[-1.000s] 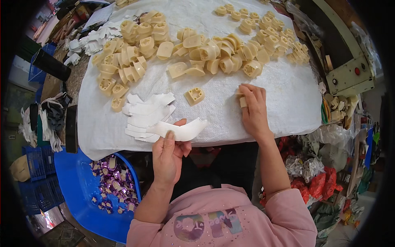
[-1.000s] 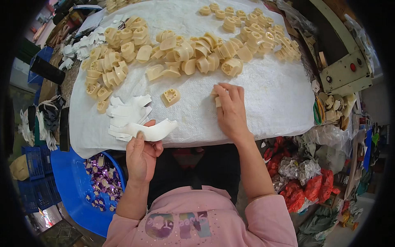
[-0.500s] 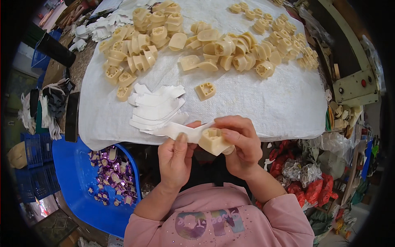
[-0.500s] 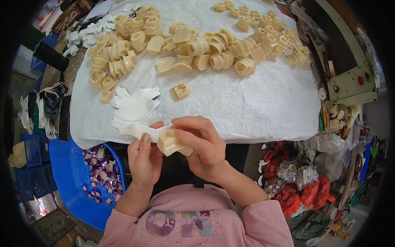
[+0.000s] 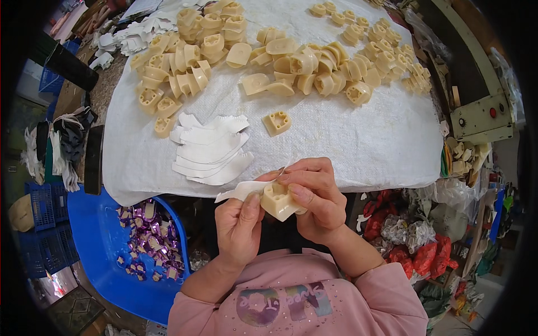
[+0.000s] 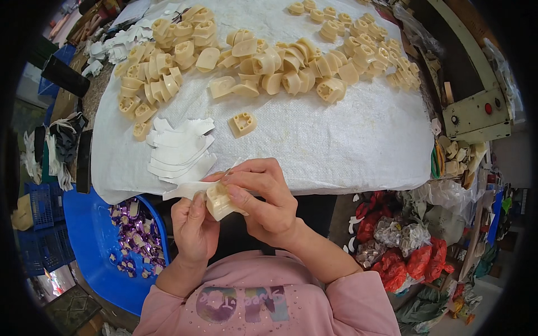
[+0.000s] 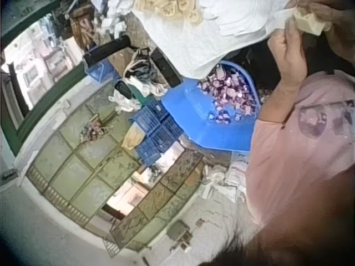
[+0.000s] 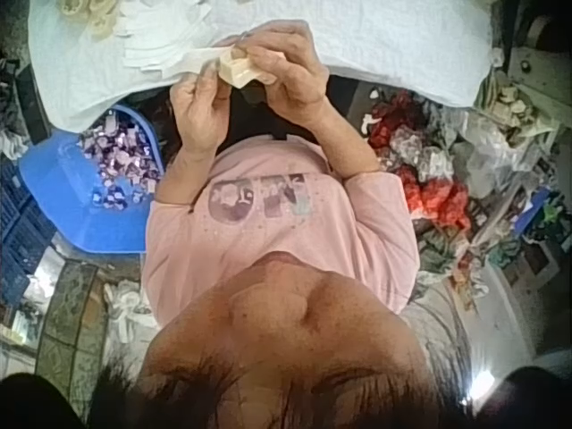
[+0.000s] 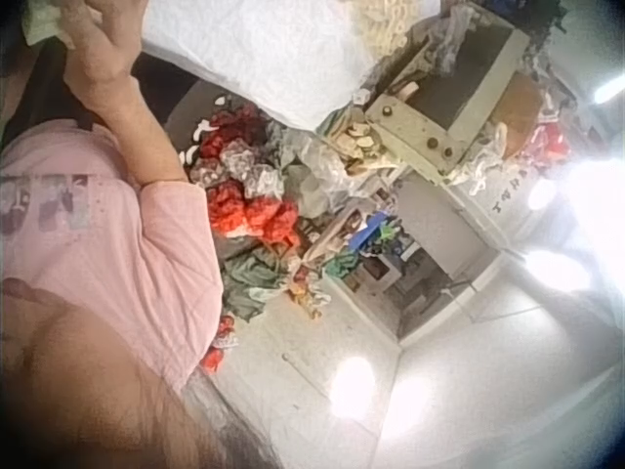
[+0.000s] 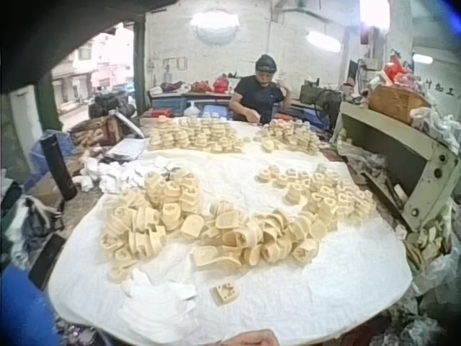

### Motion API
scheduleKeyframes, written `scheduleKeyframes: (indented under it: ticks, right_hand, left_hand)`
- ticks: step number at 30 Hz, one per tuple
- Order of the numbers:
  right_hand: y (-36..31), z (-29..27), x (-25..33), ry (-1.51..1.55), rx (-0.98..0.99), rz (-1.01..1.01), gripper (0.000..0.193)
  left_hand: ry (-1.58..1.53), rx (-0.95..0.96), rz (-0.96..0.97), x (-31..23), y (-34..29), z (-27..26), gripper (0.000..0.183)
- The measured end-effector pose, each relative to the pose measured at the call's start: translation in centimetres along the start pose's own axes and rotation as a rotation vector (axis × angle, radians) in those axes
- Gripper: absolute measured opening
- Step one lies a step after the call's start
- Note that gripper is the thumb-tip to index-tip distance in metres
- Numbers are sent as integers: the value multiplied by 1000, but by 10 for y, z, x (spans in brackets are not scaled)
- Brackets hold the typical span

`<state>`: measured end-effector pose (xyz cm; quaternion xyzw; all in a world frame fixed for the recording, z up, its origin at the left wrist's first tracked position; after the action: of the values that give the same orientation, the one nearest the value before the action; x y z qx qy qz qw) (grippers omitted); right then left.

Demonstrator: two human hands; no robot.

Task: Applying decorative or protective foil to molded shoe components by hand.

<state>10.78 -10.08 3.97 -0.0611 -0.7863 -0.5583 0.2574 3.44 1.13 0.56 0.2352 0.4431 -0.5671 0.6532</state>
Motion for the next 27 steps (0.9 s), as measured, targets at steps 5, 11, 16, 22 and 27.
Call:
scheduleKeyframes:
  ticks: [5, 11, 16, 22, 27]
  right_hand:
    - [-7, 3, -2, -82, 10, -20, 48]
    - [-6, 2, -4, -279, 15, -75, 45]
    - [0, -3, 1, -292, 47, -68, 36]
    - [16, 4, 12, -519, 378, 2, 28]
    - [10, 11, 6, -489, 534, 60, 24]
  left_hand:
    - [39, 0, 12, -3, -4, 10, 41]
    - [282, -15, 181, -6, 3, 2, 34]
    - [460, -223, 212, -26, 0, -15, 23]
    - [691, -220, 249, -30, -2, -12, 19]
    - [758, -212, 309, -22, -2, -9, 19]
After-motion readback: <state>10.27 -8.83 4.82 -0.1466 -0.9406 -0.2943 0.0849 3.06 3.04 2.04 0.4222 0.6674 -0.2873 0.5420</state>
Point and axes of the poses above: each hand's wrist, its own y-axis towards the middle knuckle, its own z-axis out of the palm, x = y × z, the point moved 5 cm from there along y, towards the middle knuckle, and after that the axes turned 8 degrees about -z, right-handed, at the moved point
